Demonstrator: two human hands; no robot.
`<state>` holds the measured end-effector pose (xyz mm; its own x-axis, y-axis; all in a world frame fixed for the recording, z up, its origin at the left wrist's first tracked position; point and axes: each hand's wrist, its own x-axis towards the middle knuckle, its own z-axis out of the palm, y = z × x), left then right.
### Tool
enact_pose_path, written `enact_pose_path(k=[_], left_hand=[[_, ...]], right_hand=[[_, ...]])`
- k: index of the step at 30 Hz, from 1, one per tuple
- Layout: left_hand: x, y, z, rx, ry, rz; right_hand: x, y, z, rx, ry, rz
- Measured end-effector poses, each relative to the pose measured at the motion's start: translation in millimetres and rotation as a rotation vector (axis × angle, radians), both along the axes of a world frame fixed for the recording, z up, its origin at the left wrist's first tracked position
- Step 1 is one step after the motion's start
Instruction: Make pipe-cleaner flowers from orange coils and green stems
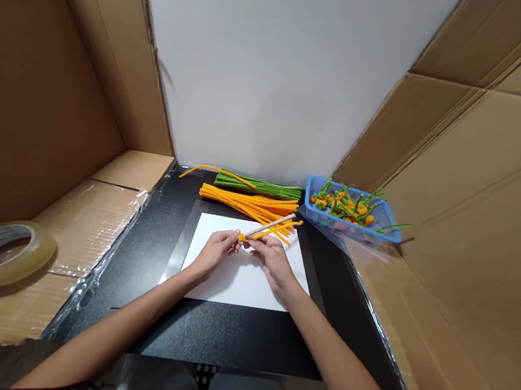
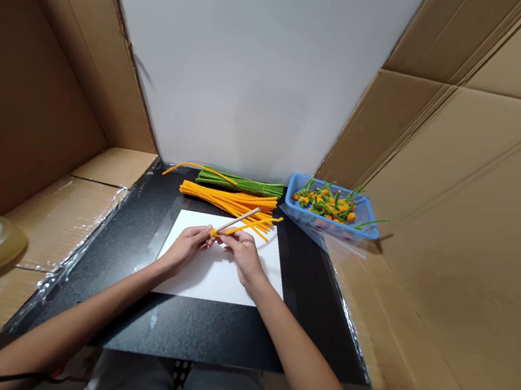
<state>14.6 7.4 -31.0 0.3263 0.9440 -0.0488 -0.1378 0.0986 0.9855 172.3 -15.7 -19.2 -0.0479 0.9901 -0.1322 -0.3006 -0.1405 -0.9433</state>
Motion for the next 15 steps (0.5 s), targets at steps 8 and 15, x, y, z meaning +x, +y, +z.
enact_pose_path(k=[8, 15], left_hand=[[3, -9, 10.5, -0.236, -0.122, -0.136], [4, -12, 20.6, -0.326, -0.182, -0.190]], right_hand=[[2, 1, 5.4, 0.055, -0.017, -0.011], [-1, -1, 7.3, 0.122, -0.003, -0.040]])
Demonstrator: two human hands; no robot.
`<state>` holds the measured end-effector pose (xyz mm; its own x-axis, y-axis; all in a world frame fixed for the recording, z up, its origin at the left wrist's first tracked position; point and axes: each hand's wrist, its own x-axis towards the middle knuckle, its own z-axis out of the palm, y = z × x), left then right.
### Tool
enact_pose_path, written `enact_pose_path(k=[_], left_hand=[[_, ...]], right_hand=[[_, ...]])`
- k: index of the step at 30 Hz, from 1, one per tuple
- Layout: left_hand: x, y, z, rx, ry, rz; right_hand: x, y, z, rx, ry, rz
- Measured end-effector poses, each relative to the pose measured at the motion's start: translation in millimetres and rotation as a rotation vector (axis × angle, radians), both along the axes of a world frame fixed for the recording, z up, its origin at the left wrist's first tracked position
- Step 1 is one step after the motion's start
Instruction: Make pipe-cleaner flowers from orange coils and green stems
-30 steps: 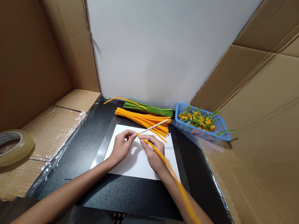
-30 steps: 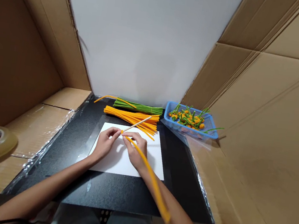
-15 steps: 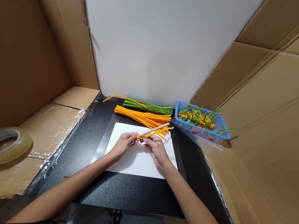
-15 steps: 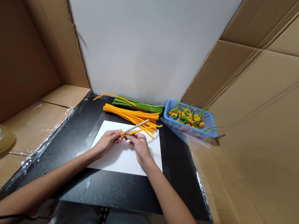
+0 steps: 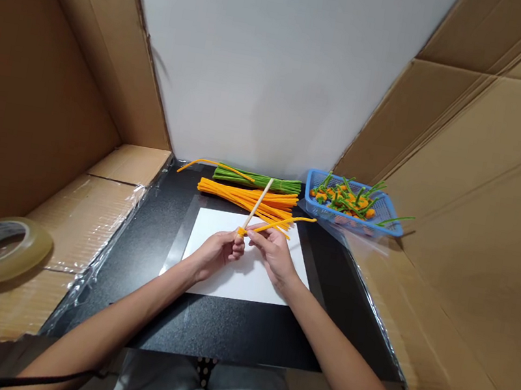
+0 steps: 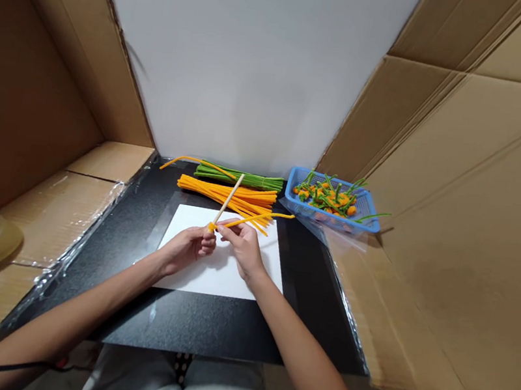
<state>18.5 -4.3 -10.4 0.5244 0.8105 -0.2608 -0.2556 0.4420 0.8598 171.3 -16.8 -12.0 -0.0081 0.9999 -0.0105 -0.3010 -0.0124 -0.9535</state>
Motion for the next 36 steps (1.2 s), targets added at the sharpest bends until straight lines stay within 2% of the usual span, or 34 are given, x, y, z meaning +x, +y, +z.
enact_pose_path(k=[8, 13, 16, 20, 23, 27, 31, 33, 36], left_hand=[[-1, 0, -4.2, -0.015, 0.022, 0.008], [1, -1, -12.2, 0.107, 0.157, 0.057], [-1, -2, -12.4, 0.327, 0.347, 0.100], [-6, -6, -9.4, 0.831, 0.677, 0.259], [-10, -7, -10.2, 1.159, 0.823, 0.302], [-11, -5, -16.6, 1.362, 0.888, 0.344], [-10, -6, -19.7, 1.327, 0.924, 0.409], [-10, -7, -17.4, 1.211, 0.888, 0.402], [-10, -6, -11.2, 0.941, 0.780, 0.364]], right_hand=[[-3, -2, -2.5, 0.032, 0.014, -0.011], [-2, -2, -7.1, -0.015, 0.035, 0.008], [0, -1, -8.5, -0.008, 0.031, -0.040], [1, 1, -9.8, 0.078, -0.025, -0.103], [0, 1, -10.8, 0.088, -0.059, -0.120], [-1, 1, -11.2, 0.056, -0.026, -0.130], [-3, 0, -11.1, 0.011, 0.028, -0.114], [-4, 0, -10.9, -0.009, 0.048, -0.116], [-4, 0, -10.4, -0.049, 0.085, -0.109]])
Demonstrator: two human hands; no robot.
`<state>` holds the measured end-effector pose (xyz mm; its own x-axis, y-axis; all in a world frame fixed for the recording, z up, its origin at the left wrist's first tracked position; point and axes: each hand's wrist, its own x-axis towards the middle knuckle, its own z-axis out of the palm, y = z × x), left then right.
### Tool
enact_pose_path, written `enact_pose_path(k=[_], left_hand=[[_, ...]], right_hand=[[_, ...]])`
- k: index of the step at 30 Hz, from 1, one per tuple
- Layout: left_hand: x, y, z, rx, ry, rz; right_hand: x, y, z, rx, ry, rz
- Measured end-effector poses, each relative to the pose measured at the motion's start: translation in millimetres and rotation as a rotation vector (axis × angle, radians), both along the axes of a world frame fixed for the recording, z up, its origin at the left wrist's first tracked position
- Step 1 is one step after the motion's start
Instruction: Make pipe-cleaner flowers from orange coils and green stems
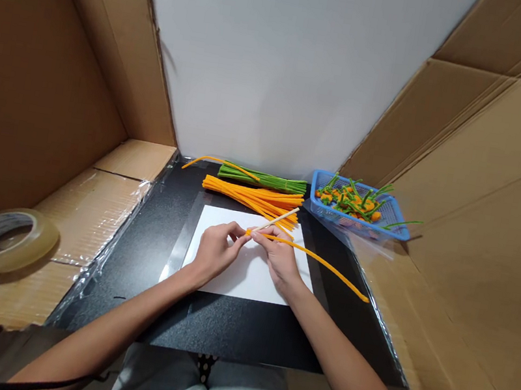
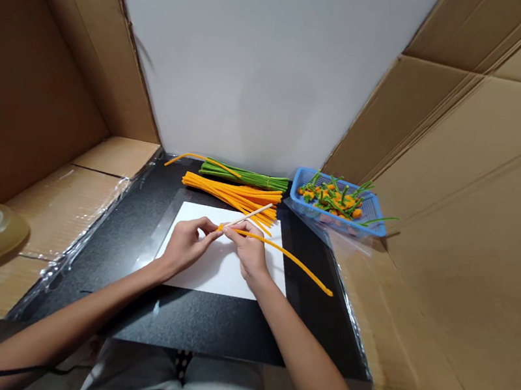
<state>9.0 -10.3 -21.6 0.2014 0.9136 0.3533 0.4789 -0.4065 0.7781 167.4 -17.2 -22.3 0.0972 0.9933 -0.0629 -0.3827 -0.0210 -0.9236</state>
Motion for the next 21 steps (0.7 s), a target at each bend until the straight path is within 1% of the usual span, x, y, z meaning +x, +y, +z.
enact_pose_path(k=[4, 7, 10, 13, 16, 19, 21], left_hand=[[1, 6, 5.4, -0.322, -0.292, -0.026], [2, 9, 4.8, -0.563, -0.518, -0.051], [3, 10, 2.7, -0.750, -0.690, -0.071], [4, 9, 3.8, -0.890, -0.828, -0.098], [5, 7, 10.0, -1.007, -0.942, -0.129], [6, 6, 16.7, -1.077, -1.029, -0.163], [5, 5, 18.5, -1.108, -1.066, -0.204]], right_hand=[[1, 0, 1.7, -0.065, 0.051, 0.022], [2, 0, 3.5, -0.100, 0.100, 0.065], [4, 0, 4.8, -0.140, 0.140, 0.111], [6, 1, 5.8, -0.158, 0.161, 0.148], [7, 1, 7.7, -0.110, 0.142, 0.161], [7, 1, 10.1, -0.031, 0.103, 0.147], [8, 1, 11.6, 0.000, 0.094, 0.151]])
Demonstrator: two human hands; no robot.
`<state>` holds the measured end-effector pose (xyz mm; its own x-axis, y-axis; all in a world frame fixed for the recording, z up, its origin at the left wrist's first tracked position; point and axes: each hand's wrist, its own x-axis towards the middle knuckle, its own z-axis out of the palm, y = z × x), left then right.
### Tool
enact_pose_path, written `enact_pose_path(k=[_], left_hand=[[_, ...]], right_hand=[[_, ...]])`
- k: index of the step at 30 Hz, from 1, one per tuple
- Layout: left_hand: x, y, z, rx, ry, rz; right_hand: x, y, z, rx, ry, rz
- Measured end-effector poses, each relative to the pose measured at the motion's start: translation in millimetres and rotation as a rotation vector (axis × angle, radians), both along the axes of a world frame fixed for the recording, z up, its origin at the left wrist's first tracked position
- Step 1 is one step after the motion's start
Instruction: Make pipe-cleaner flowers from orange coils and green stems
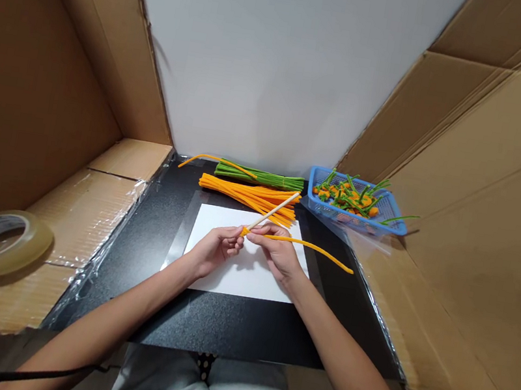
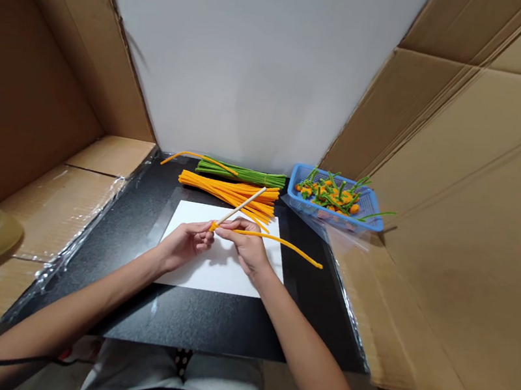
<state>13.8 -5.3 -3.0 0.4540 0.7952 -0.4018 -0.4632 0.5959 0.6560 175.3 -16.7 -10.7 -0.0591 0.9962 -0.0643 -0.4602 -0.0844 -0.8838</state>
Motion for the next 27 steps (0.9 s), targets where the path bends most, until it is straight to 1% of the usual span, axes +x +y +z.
enact_pose_path(k=[2, 4, 8, 10, 12, 15, 17, 18, 19, 20, 22, 25, 27], left_hand=[[-1, -1, -1.0, 0.000, -0.056, -0.055], [-1, -1, -4.3, 0.042, -0.104, -0.119], [-1, -3, -12.1, 0.195, -0.132, -0.190], [-4, -1, -13.8, 0.269, -0.105, -0.264], [-9, 2, -13.2, 0.311, -0.057, -0.377], [-20, 10, -9.5, 0.312, 0.034, -0.558], [-26, 15, -6.5, 0.351, 0.134, -0.689], [-29, 18, -5.2, 0.387, 0.188, -0.729], [-30, 20, -4.2, 0.430, 0.241, -0.745], [-32, 23, -3.3, 0.477, 0.291, -0.733], [-33, 27, -2.3, 0.594, 0.404, -0.652], [-34, 28, -2.7, 0.875, 0.691, -0.506], [-33, 27, -4.4, 1.076, 0.852, -0.437]], right_hand=[[1, 0, 1.3, 0.005, 0.011, 0.042], [2, -1, 2.2, -0.014, 0.050, 0.122], [6, -2, 1.8, -0.055, 0.153, 0.253], [8, -3, 1.3, -0.043, 0.154, 0.315], [12, -3, 1.5, 0.010, 0.107, 0.394], [16, -4, 3.6, 0.094, -0.048, 0.510], [17, -5, 5.8, 0.094, -0.165, 0.557], [18, -5, 6.9, 0.082, -0.208, 0.562], [19, -5, 7.7, 0.070, -0.244, 0.554], [20, -4, 8.3, 0.064, -0.278, 0.533], [22, -1, 8.0, 0.064, -0.368, 0.455], [26, 4, 3.7, 0.074, -0.525, 0.306], [27, 7, -0.8, 0.059, -0.553, 0.239]])
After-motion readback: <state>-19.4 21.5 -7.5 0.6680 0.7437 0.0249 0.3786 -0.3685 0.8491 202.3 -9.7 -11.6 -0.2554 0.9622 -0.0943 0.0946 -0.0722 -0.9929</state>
